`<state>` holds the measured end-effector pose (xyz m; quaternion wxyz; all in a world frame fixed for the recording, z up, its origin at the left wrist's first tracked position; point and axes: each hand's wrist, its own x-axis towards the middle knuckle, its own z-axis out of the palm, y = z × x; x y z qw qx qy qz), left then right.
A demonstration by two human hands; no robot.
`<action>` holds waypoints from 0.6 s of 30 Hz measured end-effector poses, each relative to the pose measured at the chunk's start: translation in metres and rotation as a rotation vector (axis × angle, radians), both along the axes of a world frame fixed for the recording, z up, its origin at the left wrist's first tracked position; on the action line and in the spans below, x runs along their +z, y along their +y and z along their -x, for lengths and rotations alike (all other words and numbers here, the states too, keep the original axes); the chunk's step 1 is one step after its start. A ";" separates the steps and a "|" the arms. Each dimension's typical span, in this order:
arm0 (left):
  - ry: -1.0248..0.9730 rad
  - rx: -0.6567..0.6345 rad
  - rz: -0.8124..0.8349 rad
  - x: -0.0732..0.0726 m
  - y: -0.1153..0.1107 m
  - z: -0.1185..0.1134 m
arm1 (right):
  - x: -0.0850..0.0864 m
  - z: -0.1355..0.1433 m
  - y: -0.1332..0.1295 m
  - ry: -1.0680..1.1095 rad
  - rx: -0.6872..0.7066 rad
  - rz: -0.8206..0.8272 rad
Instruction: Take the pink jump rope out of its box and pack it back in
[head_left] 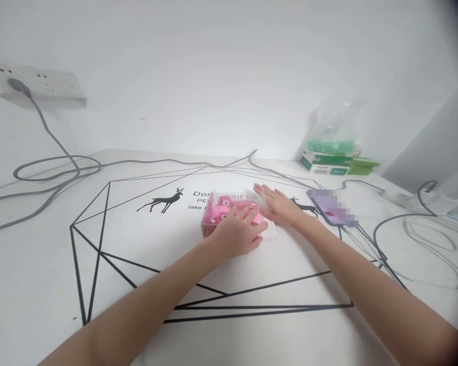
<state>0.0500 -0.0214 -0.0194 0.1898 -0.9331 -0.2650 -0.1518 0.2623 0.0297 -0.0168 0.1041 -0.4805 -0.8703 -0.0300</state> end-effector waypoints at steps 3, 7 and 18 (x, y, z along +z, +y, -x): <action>0.002 0.001 0.002 0.000 0.001 0.000 | 0.003 0.001 0.016 -0.001 0.040 0.065; 0.019 0.007 -0.004 0.000 0.001 0.000 | -0.002 -0.003 0.026 0.012 0.141 0.023; 0.020 0.016 0.052 0.003 -0.001 -0.002 | -0.006 -0.005 0.024 -0.022 0.079 -0.149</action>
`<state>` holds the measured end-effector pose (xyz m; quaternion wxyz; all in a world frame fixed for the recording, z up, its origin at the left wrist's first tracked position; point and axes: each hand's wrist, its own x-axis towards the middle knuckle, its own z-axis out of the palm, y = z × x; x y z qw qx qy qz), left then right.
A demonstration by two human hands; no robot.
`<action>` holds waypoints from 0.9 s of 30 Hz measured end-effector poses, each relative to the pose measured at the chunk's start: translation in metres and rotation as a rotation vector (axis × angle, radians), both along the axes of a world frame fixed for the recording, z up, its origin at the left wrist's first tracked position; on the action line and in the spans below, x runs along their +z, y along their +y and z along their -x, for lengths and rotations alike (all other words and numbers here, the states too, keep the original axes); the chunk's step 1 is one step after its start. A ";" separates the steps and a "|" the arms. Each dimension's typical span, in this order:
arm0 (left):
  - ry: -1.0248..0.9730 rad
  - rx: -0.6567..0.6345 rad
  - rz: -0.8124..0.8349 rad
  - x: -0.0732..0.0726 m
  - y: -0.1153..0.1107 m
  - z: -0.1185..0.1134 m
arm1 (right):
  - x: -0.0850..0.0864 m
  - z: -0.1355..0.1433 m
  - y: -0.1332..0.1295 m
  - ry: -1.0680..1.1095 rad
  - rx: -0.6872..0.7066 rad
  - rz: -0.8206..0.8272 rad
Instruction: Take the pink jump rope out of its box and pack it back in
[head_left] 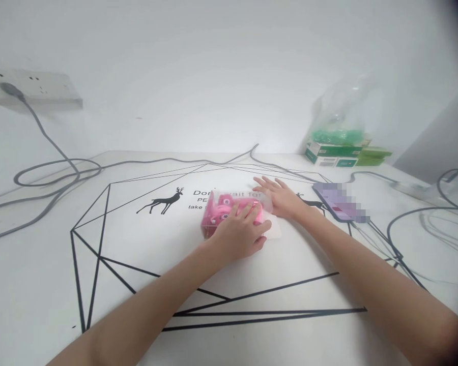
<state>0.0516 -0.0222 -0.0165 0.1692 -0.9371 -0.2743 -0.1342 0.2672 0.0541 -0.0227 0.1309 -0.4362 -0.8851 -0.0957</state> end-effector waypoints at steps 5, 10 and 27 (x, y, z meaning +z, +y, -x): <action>0.005 0.005 0.017 0.002 -0.001 0.000 | -0.007 0.005 -0.020 0.010 -0.118 -0.158; -0.005 -0.018 -0.011 0.002 -0.001 0.001 | -0.013 0.011 -0.041 0.017 -0.172 -0.171; -0.132 -0.055 -0.033 0.002 0.000 -0.004 | -0.021 0.005 -0.064 0.222 -0.040 0.144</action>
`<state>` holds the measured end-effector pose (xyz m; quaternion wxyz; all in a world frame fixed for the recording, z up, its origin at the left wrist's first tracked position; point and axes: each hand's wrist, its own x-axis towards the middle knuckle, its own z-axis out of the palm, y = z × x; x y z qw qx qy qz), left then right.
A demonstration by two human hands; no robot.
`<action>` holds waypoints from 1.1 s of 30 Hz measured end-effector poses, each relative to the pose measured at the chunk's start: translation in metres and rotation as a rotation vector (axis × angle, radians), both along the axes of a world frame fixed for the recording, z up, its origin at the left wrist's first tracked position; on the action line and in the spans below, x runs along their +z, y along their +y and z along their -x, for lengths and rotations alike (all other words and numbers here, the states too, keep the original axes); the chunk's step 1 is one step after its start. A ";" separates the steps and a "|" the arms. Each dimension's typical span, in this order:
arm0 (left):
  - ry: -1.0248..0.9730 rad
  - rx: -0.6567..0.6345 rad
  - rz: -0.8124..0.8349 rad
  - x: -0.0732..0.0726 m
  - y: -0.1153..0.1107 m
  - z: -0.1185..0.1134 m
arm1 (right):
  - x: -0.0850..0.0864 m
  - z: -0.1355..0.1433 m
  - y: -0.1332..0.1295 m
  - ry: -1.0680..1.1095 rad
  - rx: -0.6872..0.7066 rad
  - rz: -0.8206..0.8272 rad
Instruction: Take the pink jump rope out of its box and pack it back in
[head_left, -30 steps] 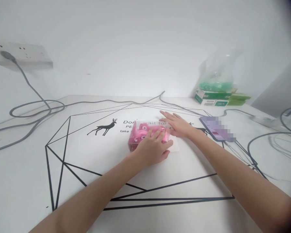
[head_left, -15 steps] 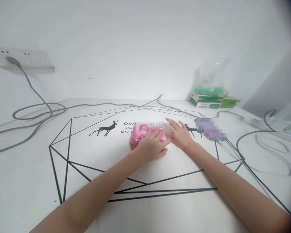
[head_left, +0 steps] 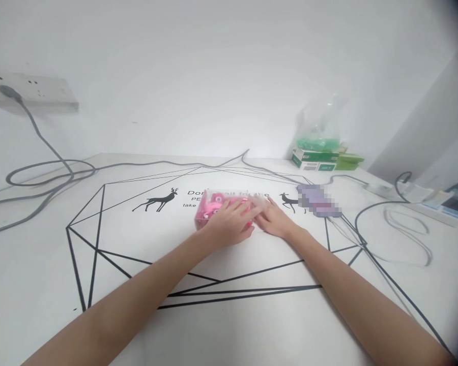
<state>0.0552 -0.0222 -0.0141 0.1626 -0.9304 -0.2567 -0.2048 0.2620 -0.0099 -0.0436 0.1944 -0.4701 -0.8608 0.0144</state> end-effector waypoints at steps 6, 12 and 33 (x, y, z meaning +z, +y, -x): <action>-0.057 0.012 0.056 0.001 -0.001 -0.002 | -0.003 -0.003 -0.001 0.071 0.039 -0.005; 0.012 0.038 0.047 0.004 -0.005 -0.003 | 0.000 -0.002 -0.003 0.122 0.020 -0.022; -0.015 0.028 0.044 0.002 -0.001 -0.003 | 0.001 -0.002 -0.005 0.108 -0.138 -0.125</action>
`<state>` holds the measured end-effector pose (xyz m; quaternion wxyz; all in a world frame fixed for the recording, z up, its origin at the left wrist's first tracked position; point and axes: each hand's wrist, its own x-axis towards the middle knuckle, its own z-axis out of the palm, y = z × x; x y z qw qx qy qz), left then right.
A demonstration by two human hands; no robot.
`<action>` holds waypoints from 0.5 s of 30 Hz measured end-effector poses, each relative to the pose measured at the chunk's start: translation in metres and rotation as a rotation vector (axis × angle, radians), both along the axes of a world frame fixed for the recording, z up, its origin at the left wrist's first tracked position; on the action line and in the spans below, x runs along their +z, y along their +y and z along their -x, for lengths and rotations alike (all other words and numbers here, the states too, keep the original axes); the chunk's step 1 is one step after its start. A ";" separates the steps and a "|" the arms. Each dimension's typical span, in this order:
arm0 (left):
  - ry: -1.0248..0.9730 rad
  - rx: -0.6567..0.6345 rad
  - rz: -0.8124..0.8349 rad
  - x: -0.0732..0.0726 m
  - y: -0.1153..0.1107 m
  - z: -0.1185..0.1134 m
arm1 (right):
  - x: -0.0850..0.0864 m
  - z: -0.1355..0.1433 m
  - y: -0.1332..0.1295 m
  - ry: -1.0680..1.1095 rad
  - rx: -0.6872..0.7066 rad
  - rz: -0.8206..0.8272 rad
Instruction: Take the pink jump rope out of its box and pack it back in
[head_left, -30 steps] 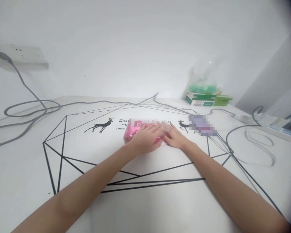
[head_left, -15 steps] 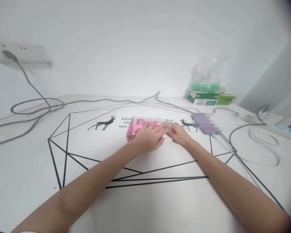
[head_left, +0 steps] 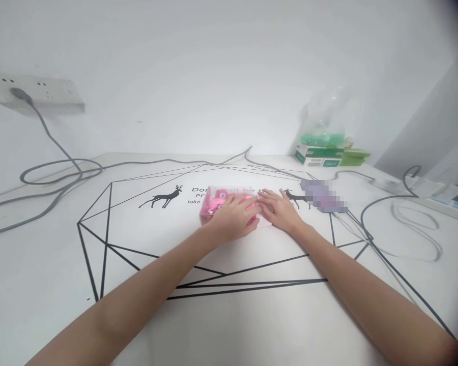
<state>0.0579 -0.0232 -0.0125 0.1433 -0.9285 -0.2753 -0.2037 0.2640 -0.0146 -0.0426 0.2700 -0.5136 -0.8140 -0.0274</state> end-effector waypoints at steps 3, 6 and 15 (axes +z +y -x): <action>-0.092 -0.022 -0.028 -0.004 0.002 0.000 | 0.001 0.000 -0.001 -0.026 0.048 0.046; -0.133 0.000 -0.040 -0.006 0.002 -0.002 | -0.002 -0.002 0.001 -0.006 0.061 0.049; -0.028 0.034 -0.104 -0.005 -0.002 -0.003 | 0.000 0.000 0.001 0.244 0.149 -0.032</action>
